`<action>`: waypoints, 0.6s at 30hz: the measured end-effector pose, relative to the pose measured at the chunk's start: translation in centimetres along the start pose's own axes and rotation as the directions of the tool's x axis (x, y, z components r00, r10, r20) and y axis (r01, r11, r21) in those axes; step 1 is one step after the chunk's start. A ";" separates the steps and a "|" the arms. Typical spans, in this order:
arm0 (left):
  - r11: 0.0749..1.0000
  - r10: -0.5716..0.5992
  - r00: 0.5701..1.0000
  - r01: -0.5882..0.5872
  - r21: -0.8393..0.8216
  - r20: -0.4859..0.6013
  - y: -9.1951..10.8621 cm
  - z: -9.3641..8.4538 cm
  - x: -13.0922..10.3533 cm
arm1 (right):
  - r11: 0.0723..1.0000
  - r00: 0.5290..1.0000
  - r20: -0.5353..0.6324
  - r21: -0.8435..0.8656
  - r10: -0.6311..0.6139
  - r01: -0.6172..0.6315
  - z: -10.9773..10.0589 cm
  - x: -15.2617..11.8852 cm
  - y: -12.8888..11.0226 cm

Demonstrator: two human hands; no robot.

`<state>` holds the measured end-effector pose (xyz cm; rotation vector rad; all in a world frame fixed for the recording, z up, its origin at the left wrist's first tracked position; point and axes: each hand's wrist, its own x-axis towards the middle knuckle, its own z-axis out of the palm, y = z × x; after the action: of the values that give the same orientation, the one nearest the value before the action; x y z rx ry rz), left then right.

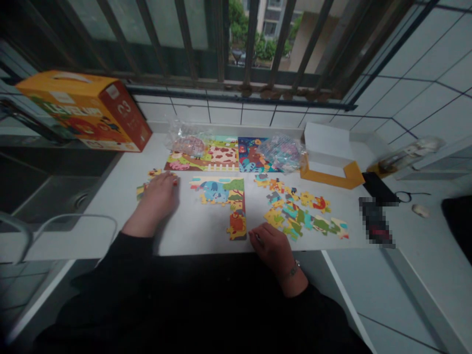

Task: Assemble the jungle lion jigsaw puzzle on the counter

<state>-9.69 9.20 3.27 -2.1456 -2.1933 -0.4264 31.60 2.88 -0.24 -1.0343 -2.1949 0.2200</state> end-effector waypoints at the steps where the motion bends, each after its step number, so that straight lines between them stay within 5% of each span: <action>1: 0.999 -0.002 0.999 0.000 0.038 0.036 -0.7 -0.1 0.3 | 1.000 1.000 0.001 -0.006 -0.001 0.001 0.0 0.0 0.0; 4: 0.995 0.019 0.996 -0.027 0.099 0.088 -0.8 -0.6 -0.6 | 1.000 1.000 0.013 -0.001 0.008 -0.008 0.0 0.0 -0.1; 10: 0.986 -0.071 0.978 0.039 0.162 0.196 2.2 -2.6 -5.6 | 1.000 1.000 0.010 -0.007 -0.010 0.010 -0.2 0.2 -0.4; 14: 0.991 0.087 0.939 -0.049 -0.122 0.333 4.4 -3.6 -8.0 | 0.999 1.000 0.018 -0.024 -0.022 0.022 0.0 0.1 -0.2; 18: 0.881 0.310 0.904 -0.158 -0.446 0.293 7.0 -3.0 -9.4 | 1.000 1.000 0.031 -0.030 -0.001 0.002 0.3 -0.2 0.0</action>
<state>-2.89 -0.58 5.22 -2.8906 -2.1015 -0.5664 31.48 2.75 -0.53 -1.0521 -2.2328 0.2036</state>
